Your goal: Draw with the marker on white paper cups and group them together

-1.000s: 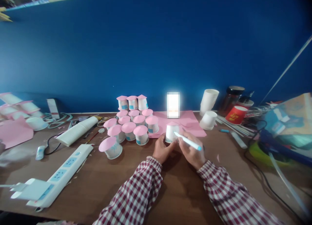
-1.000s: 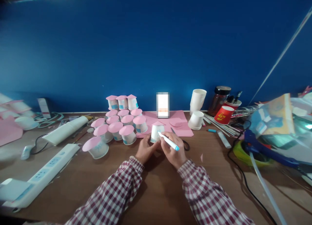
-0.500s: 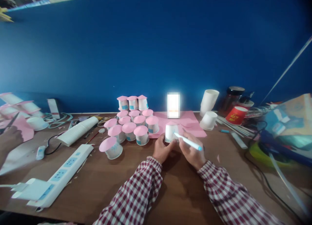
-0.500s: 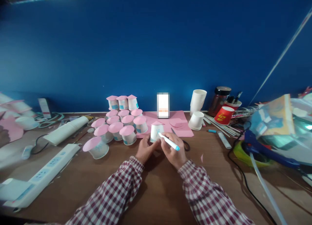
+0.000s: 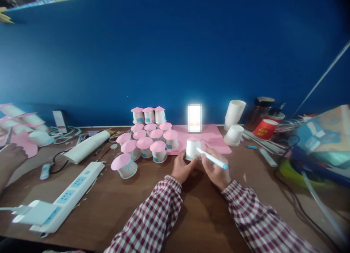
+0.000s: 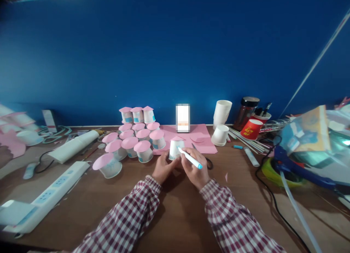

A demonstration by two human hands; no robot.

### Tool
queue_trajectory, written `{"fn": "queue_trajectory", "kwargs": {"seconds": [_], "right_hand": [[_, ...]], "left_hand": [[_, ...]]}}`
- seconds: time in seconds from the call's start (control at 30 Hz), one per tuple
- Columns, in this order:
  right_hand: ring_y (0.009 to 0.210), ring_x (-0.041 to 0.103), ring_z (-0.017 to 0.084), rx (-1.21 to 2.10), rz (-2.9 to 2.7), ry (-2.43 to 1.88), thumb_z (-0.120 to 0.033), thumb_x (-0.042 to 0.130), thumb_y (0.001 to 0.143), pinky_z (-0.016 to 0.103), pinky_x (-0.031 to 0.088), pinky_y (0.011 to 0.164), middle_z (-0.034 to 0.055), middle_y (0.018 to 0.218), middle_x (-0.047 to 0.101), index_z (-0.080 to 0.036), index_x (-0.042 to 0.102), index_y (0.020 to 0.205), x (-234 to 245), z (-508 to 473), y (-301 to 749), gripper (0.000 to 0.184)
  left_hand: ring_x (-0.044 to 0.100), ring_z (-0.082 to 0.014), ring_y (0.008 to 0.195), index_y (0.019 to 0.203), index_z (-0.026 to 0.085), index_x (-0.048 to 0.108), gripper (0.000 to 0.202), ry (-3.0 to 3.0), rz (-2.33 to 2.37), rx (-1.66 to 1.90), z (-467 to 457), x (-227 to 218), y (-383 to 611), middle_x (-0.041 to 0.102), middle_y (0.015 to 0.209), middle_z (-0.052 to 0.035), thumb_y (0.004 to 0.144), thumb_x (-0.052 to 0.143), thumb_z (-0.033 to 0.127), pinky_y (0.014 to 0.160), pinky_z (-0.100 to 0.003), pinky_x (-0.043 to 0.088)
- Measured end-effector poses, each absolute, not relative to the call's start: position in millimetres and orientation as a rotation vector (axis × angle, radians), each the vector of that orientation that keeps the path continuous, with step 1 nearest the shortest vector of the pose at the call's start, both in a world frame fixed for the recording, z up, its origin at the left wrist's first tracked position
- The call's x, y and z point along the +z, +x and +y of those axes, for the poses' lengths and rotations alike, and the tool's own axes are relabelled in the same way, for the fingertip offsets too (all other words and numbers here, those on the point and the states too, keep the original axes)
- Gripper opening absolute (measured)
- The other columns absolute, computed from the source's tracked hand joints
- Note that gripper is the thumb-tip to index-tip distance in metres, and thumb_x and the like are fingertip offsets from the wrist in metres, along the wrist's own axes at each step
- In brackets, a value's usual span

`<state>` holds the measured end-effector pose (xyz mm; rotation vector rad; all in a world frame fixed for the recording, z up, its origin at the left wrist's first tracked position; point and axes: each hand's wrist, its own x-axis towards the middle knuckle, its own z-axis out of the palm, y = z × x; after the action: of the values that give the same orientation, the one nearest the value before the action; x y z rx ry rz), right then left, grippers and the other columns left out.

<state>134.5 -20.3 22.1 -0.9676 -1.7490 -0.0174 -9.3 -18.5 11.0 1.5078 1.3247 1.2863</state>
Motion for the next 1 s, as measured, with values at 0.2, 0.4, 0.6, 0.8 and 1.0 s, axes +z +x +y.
{"fn": "queue_trajectory", "kwargs": {"seconds": [0.2, 0.4, 0.6, 0.8, 1.0], "right_hand": [[0.079, 0.064, 0.016, -0.040, -1.753, -0.960, -0.023, 0.051, 0.087, 0.027, 0.052, 0.073, 0.0063, 0.087, 0.066, -0.018, 0.058, 0.096, 21.7, -19.1, 134.9, 0.012], [0.076, 0.064, 0.016, -0.031, -1.764, -0.981, -0.024, 0.050, 0.087, 0.027, 0.052, 0.072, 0.0057, 0.084, 0.066, -0.018, 0.058, 0.095, 20.9, -19.9, 134.8, 0.013], [0.077, 0.064, 0.017, 0.003, -1.699, -0.982, -0.025, 0.049, 0.088, 0.028, 0.052, 0.072, 0.0062, 0.085, 0.066, -0.018, 0.059, 0.094, 23.9, -21.6, 134.8, 0.014], [0.072, 0.063, 0.015, 0.000, -1.701, -0.985, -0.025, 0.052, 0.086, 0.026, 0.052, 0.070, 0.0046, 0.082, 0.066, -0.018, 0.059, 0.093, 22.6, -22.9, 133.1, 0.012], [0.075, 0.064, 0.017, 0.049, -1.742, -0.968, -0.026, 0.050, 0.087, 0.028, 0.053, 0.072, 0.0059, 0.082, 0.066, -0.017, 0.059, 0.092, 21.4, -23.5, 130.8, 0.014]], "left_hand": [[0.061, -0.0179, 0.079, 0.102, 0.010, 0.061, 0.041, 1.493, 1.347, 1.284, -18.5, 12.1, -9.0, 0.068, 0.089, -0.0080, 0.072, 0.065, 0.038, 0.069, -0.027, 0.048], [0.062, -0.0182, 0.079, 0.100, 0.011, 0.062, 0.038, 1.496, 1.361, 1.284, -19.0, 13.4, -9.5, 0.068, 0.088, -0.0078, 0.072, 0.065, 0.037, 0.070, -0.027, 0.048], [0.063, -0.0189, 0.082, 0.102, 0.009, 0.061, 0.039, 1.459, 1.306, 1.304, -19.3, 15.8, -8.2, 0.068, 0.092, -0.0099, 0.072, 0.066, 0.034, 0.071, -0.028, 0.049], [0.064, -0.0199, 0.086, 0.103, 0.010, 0.060, 0.039, 1.348, 1.283, 1.336, -17.9, 16.6, -8.8, 0.069, 0.097, -0.0114, 0.072, 0.067, 0.033, 0.075, -0.029, 0.050], [0.065, -0.0200, 0.087, 0.102, 0.011, 0.059, 0.039, 1.303, 1.274, 1.334, -17.6, 16.3, -8.2, 0.069, 0.097, -0.0105, 0.070, 0.069, 0.032, 0.077, -0.031, 0.051]]}}
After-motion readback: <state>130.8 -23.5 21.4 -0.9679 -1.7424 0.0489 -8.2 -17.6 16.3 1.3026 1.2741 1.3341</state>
